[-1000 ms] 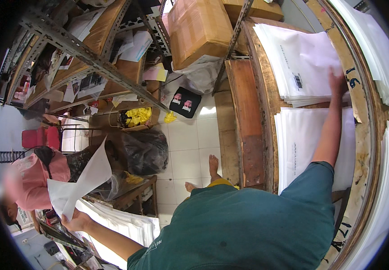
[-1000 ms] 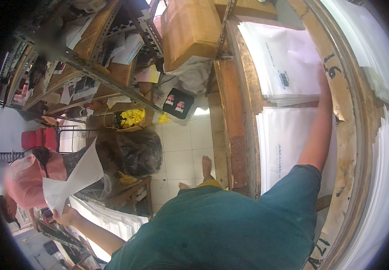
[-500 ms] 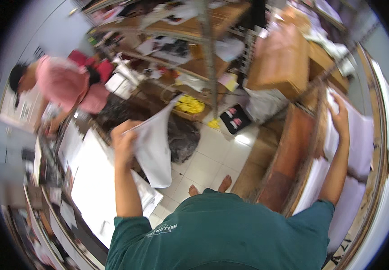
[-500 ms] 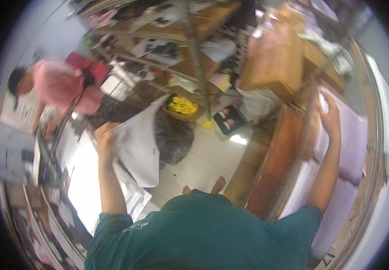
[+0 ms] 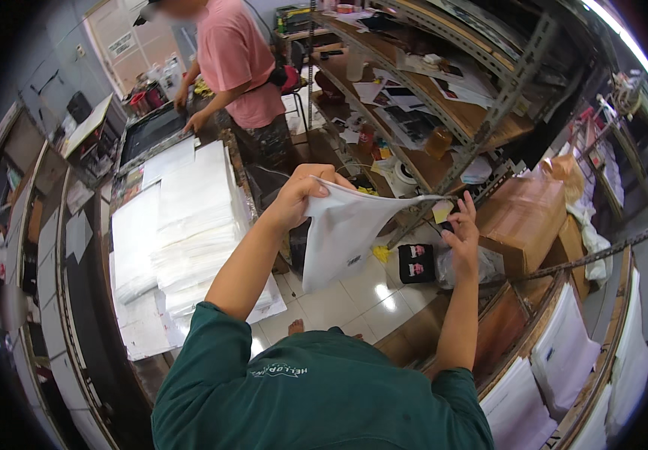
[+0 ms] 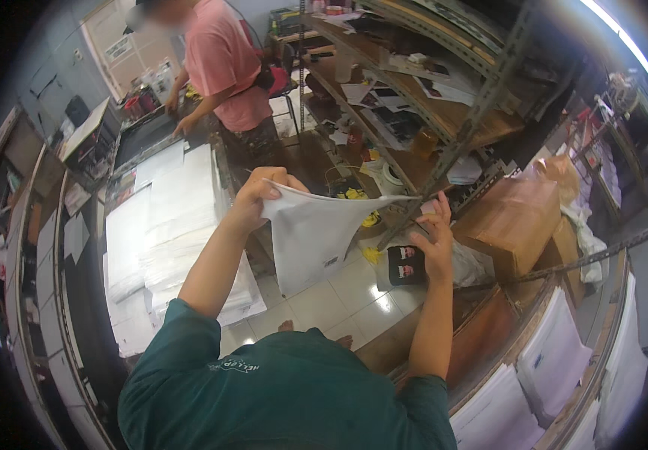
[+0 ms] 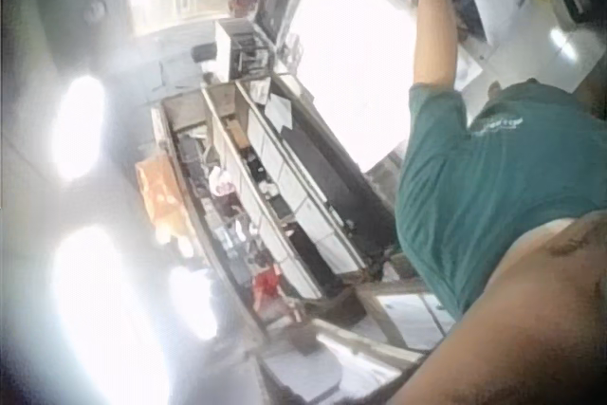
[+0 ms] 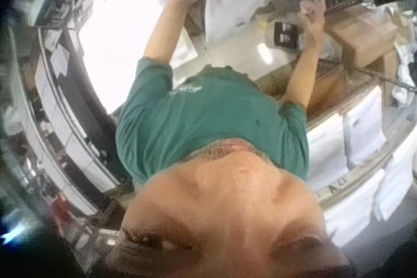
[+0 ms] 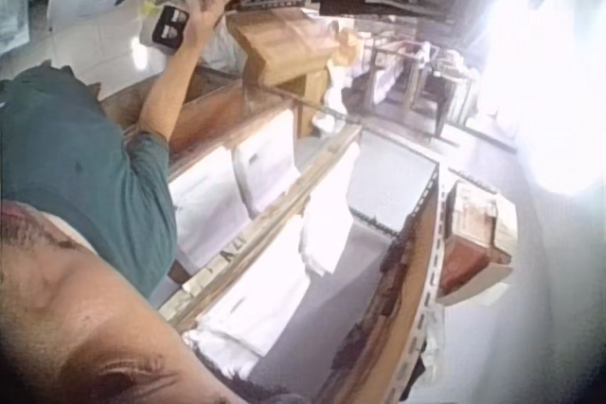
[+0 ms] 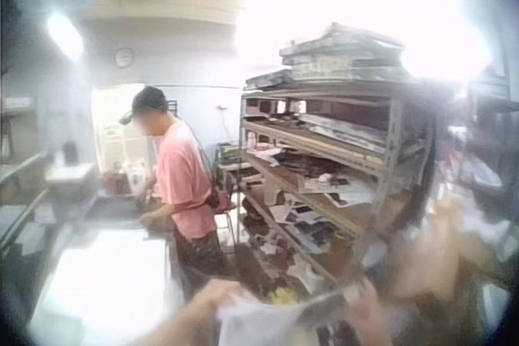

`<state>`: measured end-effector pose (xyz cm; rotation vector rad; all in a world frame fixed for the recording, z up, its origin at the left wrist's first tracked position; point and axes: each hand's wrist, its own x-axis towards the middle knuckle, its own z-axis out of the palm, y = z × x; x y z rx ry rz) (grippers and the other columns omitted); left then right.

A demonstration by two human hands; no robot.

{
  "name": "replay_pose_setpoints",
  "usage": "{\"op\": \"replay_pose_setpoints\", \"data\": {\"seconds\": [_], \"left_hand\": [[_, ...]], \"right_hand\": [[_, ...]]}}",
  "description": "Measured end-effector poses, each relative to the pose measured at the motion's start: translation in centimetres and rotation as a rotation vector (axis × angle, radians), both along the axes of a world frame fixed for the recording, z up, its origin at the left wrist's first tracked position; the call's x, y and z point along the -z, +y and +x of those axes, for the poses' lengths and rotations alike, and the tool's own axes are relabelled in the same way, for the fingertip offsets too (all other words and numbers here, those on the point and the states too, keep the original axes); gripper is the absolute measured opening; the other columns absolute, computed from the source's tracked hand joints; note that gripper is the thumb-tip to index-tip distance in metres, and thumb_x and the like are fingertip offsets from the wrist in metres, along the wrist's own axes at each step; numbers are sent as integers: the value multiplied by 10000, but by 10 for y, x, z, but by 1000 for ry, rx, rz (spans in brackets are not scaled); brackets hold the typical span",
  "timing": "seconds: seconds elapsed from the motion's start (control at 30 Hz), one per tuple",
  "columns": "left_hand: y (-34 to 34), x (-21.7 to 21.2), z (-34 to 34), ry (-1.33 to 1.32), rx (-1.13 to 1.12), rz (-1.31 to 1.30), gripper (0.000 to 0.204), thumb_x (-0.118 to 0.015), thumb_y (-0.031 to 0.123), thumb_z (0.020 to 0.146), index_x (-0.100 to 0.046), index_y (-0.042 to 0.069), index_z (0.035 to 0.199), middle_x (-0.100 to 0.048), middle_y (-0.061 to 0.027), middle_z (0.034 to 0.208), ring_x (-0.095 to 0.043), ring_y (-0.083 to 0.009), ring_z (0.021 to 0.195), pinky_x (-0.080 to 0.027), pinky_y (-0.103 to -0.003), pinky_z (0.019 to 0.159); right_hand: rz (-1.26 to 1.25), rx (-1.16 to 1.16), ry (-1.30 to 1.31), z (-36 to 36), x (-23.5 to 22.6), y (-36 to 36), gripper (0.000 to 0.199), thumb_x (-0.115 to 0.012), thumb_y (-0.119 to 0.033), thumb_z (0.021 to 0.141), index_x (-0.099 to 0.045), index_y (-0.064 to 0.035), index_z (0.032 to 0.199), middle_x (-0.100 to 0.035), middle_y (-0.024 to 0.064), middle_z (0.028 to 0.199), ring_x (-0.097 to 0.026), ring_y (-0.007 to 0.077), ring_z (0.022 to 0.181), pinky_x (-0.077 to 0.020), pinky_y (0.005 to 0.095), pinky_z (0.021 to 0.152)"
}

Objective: The person repeatedly picks up white sheets from a table and places them onto a metal shelving unit. Another person in a pink shirt is visible working at the same table. The camera wearer continues this cycle of picking and placing throughout the clip.

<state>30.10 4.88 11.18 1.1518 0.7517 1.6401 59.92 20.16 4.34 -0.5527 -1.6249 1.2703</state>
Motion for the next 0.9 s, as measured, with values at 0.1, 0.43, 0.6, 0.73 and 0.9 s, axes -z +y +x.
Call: {"op": "replay_pose_setpoints", "data": {"seconds": [0.1,0.43,0.6,0.73,0.9], "left_hand": [[2,6,-17,5,47,-14,182,-512,179,593,-386,47,593,-605,-302,899,-596,-275,734,-484,-310,657],[-17,-4,-85,280,-239,-86,136,-500,179,740,-462,58,692,-430,24,688,-391,-75,669,-317,-223,639],[-29,31,-115,-186,-264,-134,115,-504,170,767,-519,66,814,-502,7,753,-496,-105,755,-396,-248,744],[-33,45,-110,-538,-340,-233,122,-516,153,769,-545,77,860,-545,-18,796,-534,-124,796,-441,-297,779],[-18,83,-110,-478,-160,-100,106,-524,152,792,-524,113,891,-534,-8,787,-546,-119,743,-459,-275,697]], "right_hand": [[-338,-341,132,-28,43,27,417,-636,-66,692,-493,-121,1080,-303,154,1417,-299,323,1299,-257,459,1037],[-364,-292,281,-86,22,-28,626,-533,49,796,-256,-60,1347,-478,118,1220,-480,228,1105,-348,364,967],[75,-20,88,-96,-4,-62,653,-473,117,815,-188,-29,1384,-461,189,1230,-482,197,1087,-379,279,917],[359,5,-267,-80,5,-55,423,-504,96,805,-468,55,1225,-549,151,1139,-498,174,1062,-384,273,910],[120,-111,-348,-82,-15,-74,429,-515,95,760,-526,54,1188,-552,136,1163,-508,187,1069,-374,276,924]]}}
